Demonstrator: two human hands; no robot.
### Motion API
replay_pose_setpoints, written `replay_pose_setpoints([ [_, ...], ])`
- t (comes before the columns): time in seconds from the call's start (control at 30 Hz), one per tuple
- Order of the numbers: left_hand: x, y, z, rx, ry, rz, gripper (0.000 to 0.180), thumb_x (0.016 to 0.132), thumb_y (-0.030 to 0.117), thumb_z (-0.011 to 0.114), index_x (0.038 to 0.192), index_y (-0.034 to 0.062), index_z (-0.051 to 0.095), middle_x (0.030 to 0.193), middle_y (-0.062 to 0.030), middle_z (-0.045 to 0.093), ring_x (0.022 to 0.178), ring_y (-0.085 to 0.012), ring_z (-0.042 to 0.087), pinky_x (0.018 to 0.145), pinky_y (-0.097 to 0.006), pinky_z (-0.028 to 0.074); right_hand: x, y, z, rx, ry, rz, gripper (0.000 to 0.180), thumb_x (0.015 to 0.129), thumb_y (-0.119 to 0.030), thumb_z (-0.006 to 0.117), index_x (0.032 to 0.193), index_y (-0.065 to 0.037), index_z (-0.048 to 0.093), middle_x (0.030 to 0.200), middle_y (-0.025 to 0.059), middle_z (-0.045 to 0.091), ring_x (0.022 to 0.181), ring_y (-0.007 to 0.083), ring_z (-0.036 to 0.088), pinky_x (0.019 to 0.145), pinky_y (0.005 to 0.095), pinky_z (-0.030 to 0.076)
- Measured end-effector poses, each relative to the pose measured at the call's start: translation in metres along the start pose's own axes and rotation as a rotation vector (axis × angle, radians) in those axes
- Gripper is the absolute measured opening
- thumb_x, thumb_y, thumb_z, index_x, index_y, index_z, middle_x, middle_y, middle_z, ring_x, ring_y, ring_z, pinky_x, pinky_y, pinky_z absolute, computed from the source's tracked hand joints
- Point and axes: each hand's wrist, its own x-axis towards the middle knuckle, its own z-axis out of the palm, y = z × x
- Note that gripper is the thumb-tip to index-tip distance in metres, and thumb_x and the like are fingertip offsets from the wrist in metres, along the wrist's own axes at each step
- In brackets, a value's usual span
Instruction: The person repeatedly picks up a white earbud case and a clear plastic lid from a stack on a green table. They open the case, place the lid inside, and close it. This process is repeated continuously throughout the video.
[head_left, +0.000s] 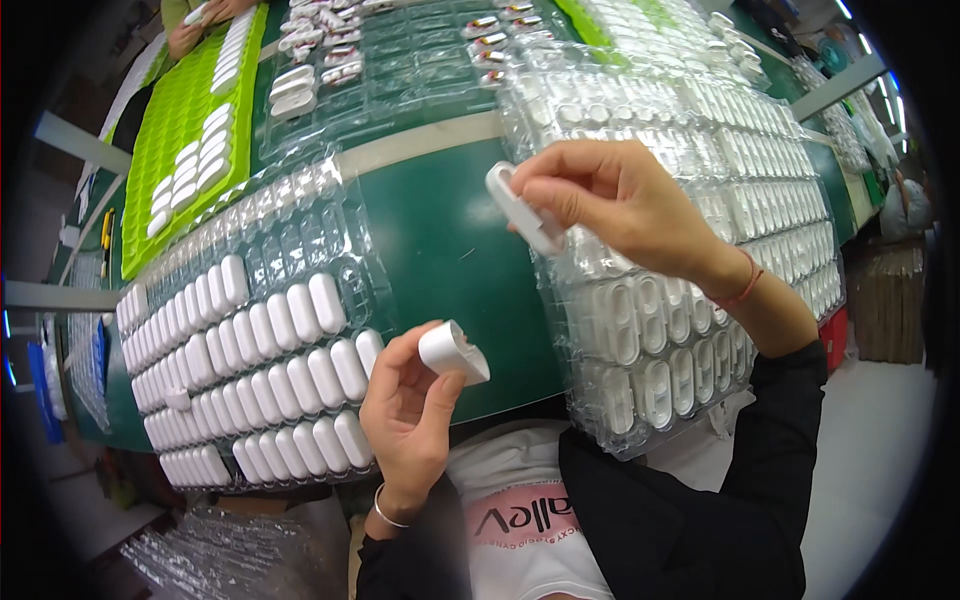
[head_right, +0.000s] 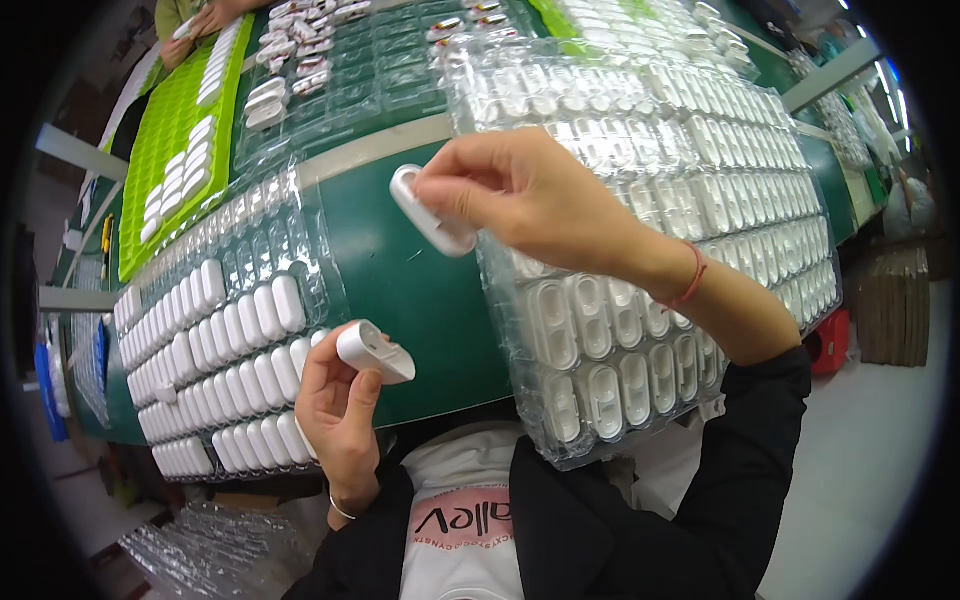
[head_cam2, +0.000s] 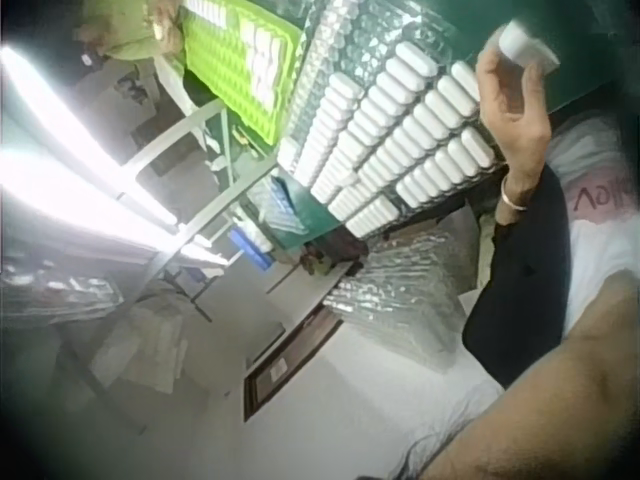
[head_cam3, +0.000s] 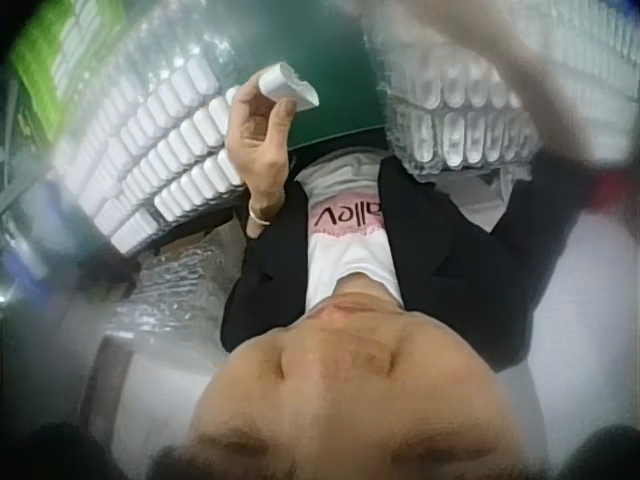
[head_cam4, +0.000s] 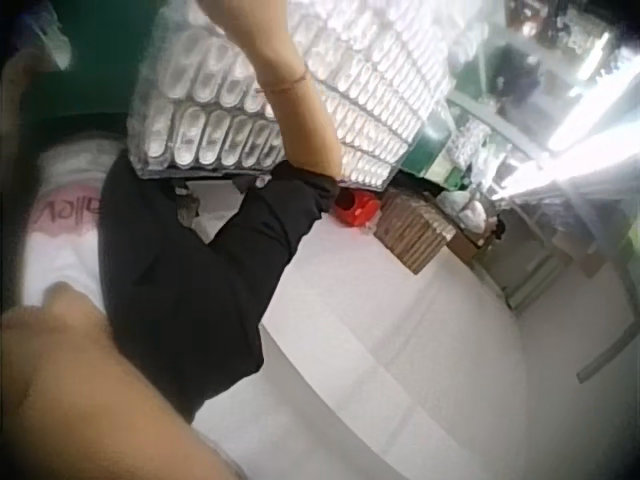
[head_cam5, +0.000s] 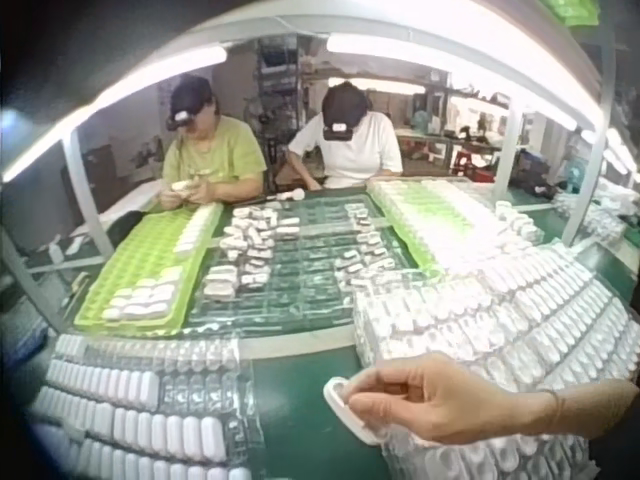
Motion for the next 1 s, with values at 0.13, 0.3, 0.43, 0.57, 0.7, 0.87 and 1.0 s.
replay_pose_setpoints([
  [0.13, 0.004, -0.001, 0.0, -0.124, 0.0, -0.009, 0.039, 0.092, 0.003, 0.063, 0.127, -0.0048, 0.047, 0.117, -0.0131, 0.06, 0.106, -0.0166, 0.06, 0.094, -0.032, 0.048, -0.009, -0.001, 0.029, -0.041, -0.06, -0.015, 0.015, 0.088, -0.005, 0.068, 0.101, 0.002, 0.067, 0.093, 0.0068, 0.068, 0.081, 0.0098, 0.065, 0.068, 0.0232, 0.054],
  [0.3, 0.005, -0.007, 0.004, -0.207, 0.075, -0.001, 0.039, 0.092, 0.007, 0.064, 0.126, -0.0037, 0.047, 0.115, -0.0137, 0.062, 0.105, -0.0173, 0.06, 0.093, -0.032, 0.048, -0.012, 0.0, 0.038, -0.112, -0.115, 0.032, 0.018, 0.085, -0.002, 0.07, 0.102, 0.0, 0.067, 0.103, 0.0068, 0.065, 0.093, 0.0106, 0.065, 0.069, 0.0232, 0.059],
  [0.43, 0.008, -0.007, 0.006, -0.245, 0.08, -0.023, 0.04, 0.092, 0.008, 0.064, 0.127, -0.0034, 0.046, 0.119, -0.0148, 0.06, 0.106, -0.0173, 0.06, 0.093, -0.033, 0.048, -0.012, 0.005, 0.038, -0.109, -0.138, 0.007, 0.017, 0.085, -0.003, 0.07, 0.102, -0.001, 0.068, 0.102, 0.0065, 0.067, 0.088, 0.0115, 0.065, 0.068, 0.0238, 0.057],
  [0.57, 0.013, -0.012, 0.009, -0.219, 0.115, 0.091, 0.04, 0.093, 0.008, 0.062, 0.127, -0.0024, 0.044, 0.127, -0.0203, 0.056, 0.107, -0.0185, 0.06, 0.094, -0.033, 0.049, -0.012, 0.014, 0.041, -0.105, -0.116, -0.092, 0.02, 0.084, -0.006, 0.07, 0.103, 0.0, 0.067, 0.1, 0.0093, 0.069, 0.076, 0.0144, 0.066, 0.063, 0.0269, 0.057],
  [0.7, 0.014, -0.014, 0.008, -0.205, 0.159, 0.186, 0.04, 0.094, 0.009, 0.06, 0.127, -0.0009, 0.04, 0.131, -0.0282, 0.053, 0.11, -0.0199, 0.06, 0.094, -0.033, 0.05, -0.012, 0.011, 0.041, -0.1, -0.127, -0.109, 0.025, 0.083, -0.007, 0.073, 0.106, -0.001, 0.065, 0.1, 0.0101, 0.069, 0.077, 0.0174, 0.067, 0.065, 0.0281, 0.057],
  [0.87, 0.011, -0.013, 0.008, -0.029, 0.074, 0.221, 0.041, 0.096, 0.013, 0.058, 0.129, -0.0023, 0.039, 0.134, -0.031, 0.049, 0.117, -0.0224, 0.057, 0.096, -0.034, 0.048, -0.012, 0.014, 0.041, -0.115, -0.158, -0.134, 0.028, 0.081, -0.008, 0.074, 0.107, -0.002, 0.065, 0.097, 0.0098, 0.069, 0.081, 0.0193, 0.068, 0.066, 0.0289, 0.058],
  [1.0, 0.011, -0.013, 0.009, 0.005, 0.054, 0.226, 0.04, 0.095, 0.012, 0.059, 0.128, -0.0019, 0.04, 0.132, -0.0303, 0.052, 0.116, -0.0216, 0.057, 0.096, -0.034, 0.047, -0.013, 0.015, 0.042, -0.125, -0.161, -0.158, 0.029, 0.081, -0.007, 0.074, 0.109, -0.003, 0.066, 0.096, 0.0105, 0.07, 0.082, 0.0193, 0.069, 0.067, 0.0296, 0.058],
])
